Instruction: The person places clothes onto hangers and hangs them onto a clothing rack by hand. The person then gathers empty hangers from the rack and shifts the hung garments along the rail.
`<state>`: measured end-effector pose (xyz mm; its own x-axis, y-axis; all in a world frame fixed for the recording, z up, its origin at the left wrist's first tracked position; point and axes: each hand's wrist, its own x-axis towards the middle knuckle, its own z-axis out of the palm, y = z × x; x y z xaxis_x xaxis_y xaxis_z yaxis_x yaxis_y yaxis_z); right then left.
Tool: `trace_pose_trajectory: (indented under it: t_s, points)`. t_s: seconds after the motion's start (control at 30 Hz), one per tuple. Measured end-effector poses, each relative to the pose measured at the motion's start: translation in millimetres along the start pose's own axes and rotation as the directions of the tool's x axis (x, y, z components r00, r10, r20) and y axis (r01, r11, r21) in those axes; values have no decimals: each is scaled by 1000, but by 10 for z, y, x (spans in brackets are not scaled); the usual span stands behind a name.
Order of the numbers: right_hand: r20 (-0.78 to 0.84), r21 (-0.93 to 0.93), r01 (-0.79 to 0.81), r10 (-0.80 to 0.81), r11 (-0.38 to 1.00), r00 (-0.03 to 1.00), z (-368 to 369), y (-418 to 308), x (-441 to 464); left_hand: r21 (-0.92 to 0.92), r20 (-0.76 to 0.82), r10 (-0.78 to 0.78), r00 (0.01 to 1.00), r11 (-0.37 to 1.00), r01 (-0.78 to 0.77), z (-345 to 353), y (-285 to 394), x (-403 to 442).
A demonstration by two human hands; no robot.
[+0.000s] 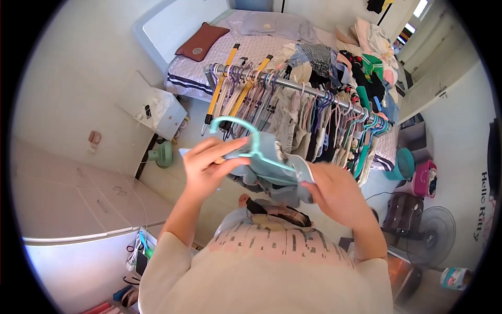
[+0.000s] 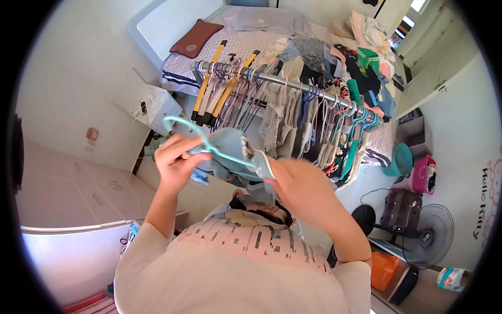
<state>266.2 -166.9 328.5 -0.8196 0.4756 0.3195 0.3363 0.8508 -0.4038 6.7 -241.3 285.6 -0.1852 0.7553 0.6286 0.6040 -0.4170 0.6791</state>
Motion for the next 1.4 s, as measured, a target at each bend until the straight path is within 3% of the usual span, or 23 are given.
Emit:
trace_pose_trajectory:
  t_s: [0.03,0.1,0.13,0.23,0.27,0.3,0.37,0.5,0.6,0.7,0.73,0.8,0.83,0.87,0.9,0.97,1.0,1.07,1.1,1.17,1.2,1.33,1.4]
  points:
    - [-1,-5,-5,5,1000,1000,-4,-36,-72,-50,51,-10,999,999,12,75,35,38]
    - [77,306,-371,366,877,927,-73,-130,-146,-8,156,68,985,998,-68,166,68,93]
    - [2,451,-427,478,784,879,-54,-94,-305,-53,229,95,969,995,-85,185,44,125]
    - [-199,621,-372,597,690,777,-26,-44,-683,117,398,85,913,983,-142,165,-103,204]
    - [-275,381,-320,437,867,856,-34,7,-782,142,414,124,902,970,-198,193,-228,164]
    - [-280,375,-324,439,869,854,-10,-26,-832,134,413,132,901,970,-203,261,-322,113]
    - [-22,314,-494,526,811,850,59,-115,-922,11,553,54,832,997,-72,389,-470,-4]
    - [-135,118,-423,436,899,890,392,-57,-1016,-71,706,116,699,993,-93,877,-740,8]
    - [-52,425,-548,624,720,780,767,66,-1125,-283,574,54,817,949,137,1369,-1237,75]
    - [62,518,-581,650,627,757,1181,195,-969,-252,485,-73,872,942,219,1920,-2058,167]
    - [55,517,-579,650,631,758,1403,276,-905,-103,470,-121,874,976,191,2010,-2205,239]
    - [166,754,-579,764,309,624,1860,409,-752,44,453,-161,877,986,159,2164,-2485,362]
    - [165,753,-581,766,309,621,1975,419,-633,281,590,-26,807,943,-176,2201,-2605,416]
    - [180,768,-595,812,236,555,2076,449,-500,428,732,43,680,747,-508,2235,-2711,454]
    - [200,781,-603,851,162,486,2125,478,-380,428,731,43,681,749,-506,2213,-2678,515]
    - [212,824,-560,867,89,451,2118,529,-161,540,842,-179,509,296,-788,2113,-2544,658]
    - [226,862,-507,882,17,414,2087,566,-56,544,839,-183,512,297,-785,2096,-2617,653]
    - [237,897,-441,879,-35,413,1969,652,165,560,823,-40,567,-107,-821,2065,-2811,590]
    - [245,925,-369,878,-85,412,1921,721,285,563,820,-45,570,-106,-819,2067,-2892,582]
    - [215,947,-311,877,-80,429,1920,883,518,365,896,-199,398,-180,-913,2046,-3021,568]
    - [181,966,-246,880,-75,440,1930,959,637,352,879,-302,369,-112,-929,2012,-2924,607]
    - [165,985,-126,875,-120,455,1823,1272,1120,352,860,-321,397,-190,-916,1990,-3137,496]
    - [95,994,-93,886,-59,454,1859,1515,1284,442,836,-234,497,-251,-861,1989,-3228,398]
